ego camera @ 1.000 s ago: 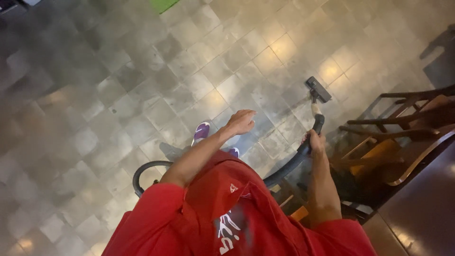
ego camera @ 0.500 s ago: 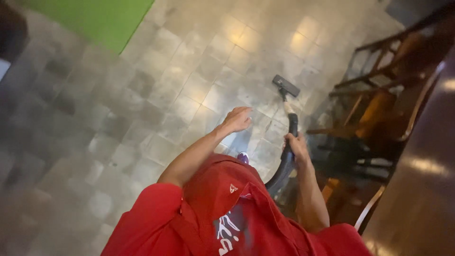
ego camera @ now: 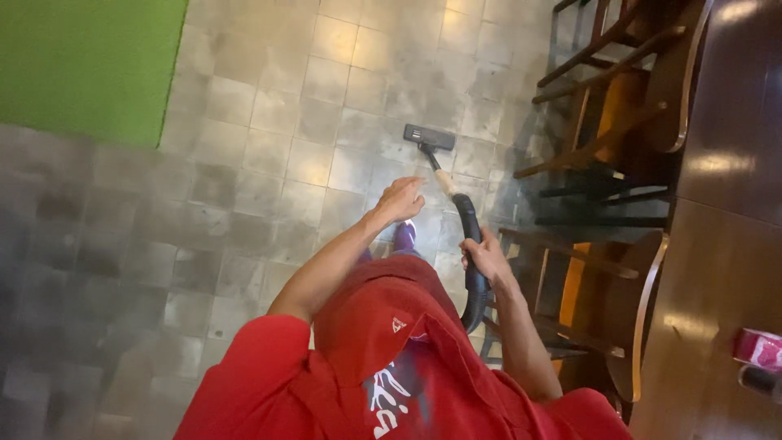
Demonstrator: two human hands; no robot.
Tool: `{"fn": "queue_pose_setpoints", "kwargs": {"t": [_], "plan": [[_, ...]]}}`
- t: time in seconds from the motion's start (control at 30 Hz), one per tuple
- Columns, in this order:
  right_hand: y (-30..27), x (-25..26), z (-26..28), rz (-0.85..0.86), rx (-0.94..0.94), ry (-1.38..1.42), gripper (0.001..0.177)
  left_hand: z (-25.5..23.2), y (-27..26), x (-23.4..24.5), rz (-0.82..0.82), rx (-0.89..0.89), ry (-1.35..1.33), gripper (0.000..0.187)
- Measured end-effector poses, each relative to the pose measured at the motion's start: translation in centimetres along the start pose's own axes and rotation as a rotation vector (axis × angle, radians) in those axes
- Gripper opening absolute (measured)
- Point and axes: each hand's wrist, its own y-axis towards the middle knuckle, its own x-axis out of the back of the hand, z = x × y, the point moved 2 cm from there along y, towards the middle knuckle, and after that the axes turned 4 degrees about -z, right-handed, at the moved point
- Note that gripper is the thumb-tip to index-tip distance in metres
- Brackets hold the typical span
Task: The person vacuums the tiled floor around tables and chairs using a vacuum cleaner.
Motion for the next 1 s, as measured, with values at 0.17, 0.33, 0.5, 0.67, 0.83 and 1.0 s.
{"fn": "queue_pose_setpoints", "kwargs": {"t": [0.17,0.33,0.5,0.67,0.83,1.0], "plan": [[4.2,-1.2,1.6,0.017,0.07,-0.11,0.026,1.5,-0.3,1.7,-0.059,0.027,-0.018,0.051],[10.6,-1.6,4.2,0.038,0.115,-0.101,0.027,2.5,-1.1,5.5,-0.134,0.144,-0.042,0.05],[17.4,-2.0,7.8,0.072,0.088,-0.018,0.024,3.8,-0.5,8.5,-0.241,0.195,0.008,0.053],[23.3,-2.1,12.2,0.151,0.159,-0.025,0.022,5.1,1.3,10.1,-0.322,0.313,-0.017,0.052],[26.7,-2.6,16.2,0.131,0.156,-0.087,0.021,5.5,3.0,10.7,-0.363,0.405,-0.058,0.053],[31.8,-2.6,18.2,0.158,0.184,-0.107,0.019,5.7,4.1,10.6,-0.407,0.469,-0.069,0.053]]}}
